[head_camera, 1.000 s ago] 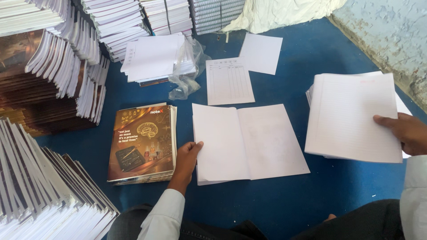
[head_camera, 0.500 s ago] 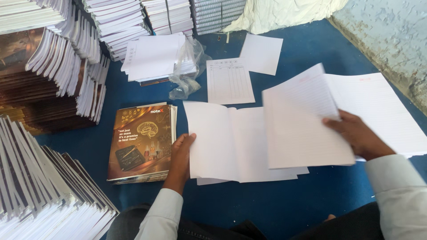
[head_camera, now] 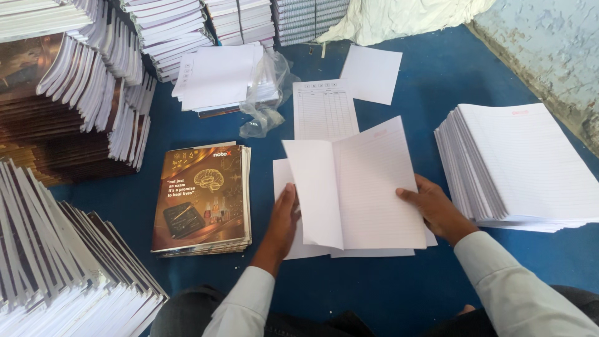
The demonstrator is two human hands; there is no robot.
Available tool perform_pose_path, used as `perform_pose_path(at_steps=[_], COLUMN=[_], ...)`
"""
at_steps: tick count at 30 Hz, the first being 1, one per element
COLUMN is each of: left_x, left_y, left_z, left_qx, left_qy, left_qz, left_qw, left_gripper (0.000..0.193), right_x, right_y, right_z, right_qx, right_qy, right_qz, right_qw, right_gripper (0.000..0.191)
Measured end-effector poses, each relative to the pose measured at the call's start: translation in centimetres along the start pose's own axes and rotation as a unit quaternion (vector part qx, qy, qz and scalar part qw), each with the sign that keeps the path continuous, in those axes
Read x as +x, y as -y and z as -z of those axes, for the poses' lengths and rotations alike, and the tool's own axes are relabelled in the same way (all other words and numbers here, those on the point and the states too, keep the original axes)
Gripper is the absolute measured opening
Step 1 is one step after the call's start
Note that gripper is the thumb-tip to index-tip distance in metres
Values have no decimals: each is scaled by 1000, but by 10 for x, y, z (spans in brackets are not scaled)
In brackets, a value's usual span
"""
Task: The person assembles notebooks by inserting loose index pages into open notebook covers and stacking the completed units. They repeatedly pick up a cover, insert a page, close the cover, and place the finished notebook onto a growing stack.
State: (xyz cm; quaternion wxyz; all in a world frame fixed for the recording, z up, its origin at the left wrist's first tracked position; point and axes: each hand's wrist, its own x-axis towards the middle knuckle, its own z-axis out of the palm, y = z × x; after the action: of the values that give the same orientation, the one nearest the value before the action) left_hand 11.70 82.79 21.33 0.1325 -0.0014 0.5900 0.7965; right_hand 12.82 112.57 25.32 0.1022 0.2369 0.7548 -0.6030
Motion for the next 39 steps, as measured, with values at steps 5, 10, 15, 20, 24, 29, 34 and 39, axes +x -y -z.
perform_pose_path(at_steps=[5, 10, 15, 20, 24, 29, 34, 39], left_x=[-2, 5, 12, 12, 11, 16, 21, 21], left_y=[18, 29, 29, 28, 24, 24, 25, 22], left_z=[-28, -26, -9, -12, -11, -7, 0, 4], left_qx=[177, 193, 142, 94, 45, -64, -132, -153], left_qy=[82, 36, -57, -70, -72, -75, -62, -47], left_qz=[130, 111, 119, 186, 185, 169, 142, 125], left_qw=[972, 974, 981, 975, 979, 981, 979, 979], left_gripper=[86, 68, 55, 61, 51, 48, 49, 51], right_x=[10, 21, 20, 13, 7, 6, 3, 0], right_y=[-14, -26, -26, -19, -13, -7, -4, -1], right_z=[-6, -9, -13, -18, -20, -25, -29, -32], right_qx=[8, 25, 59, 57, 63, 54, 54, 38], right_qy=[26, 33, 56, 70, 93, 95, 120, 114], right_qz=[-11, -24, -20, -24, 2, 15, 50, 60], right_qw=[1000, 999, 996, 996, 994, 994, 990, 991], right_gripper=[62, 63, 63, 56, 52, 49, 48, 48])
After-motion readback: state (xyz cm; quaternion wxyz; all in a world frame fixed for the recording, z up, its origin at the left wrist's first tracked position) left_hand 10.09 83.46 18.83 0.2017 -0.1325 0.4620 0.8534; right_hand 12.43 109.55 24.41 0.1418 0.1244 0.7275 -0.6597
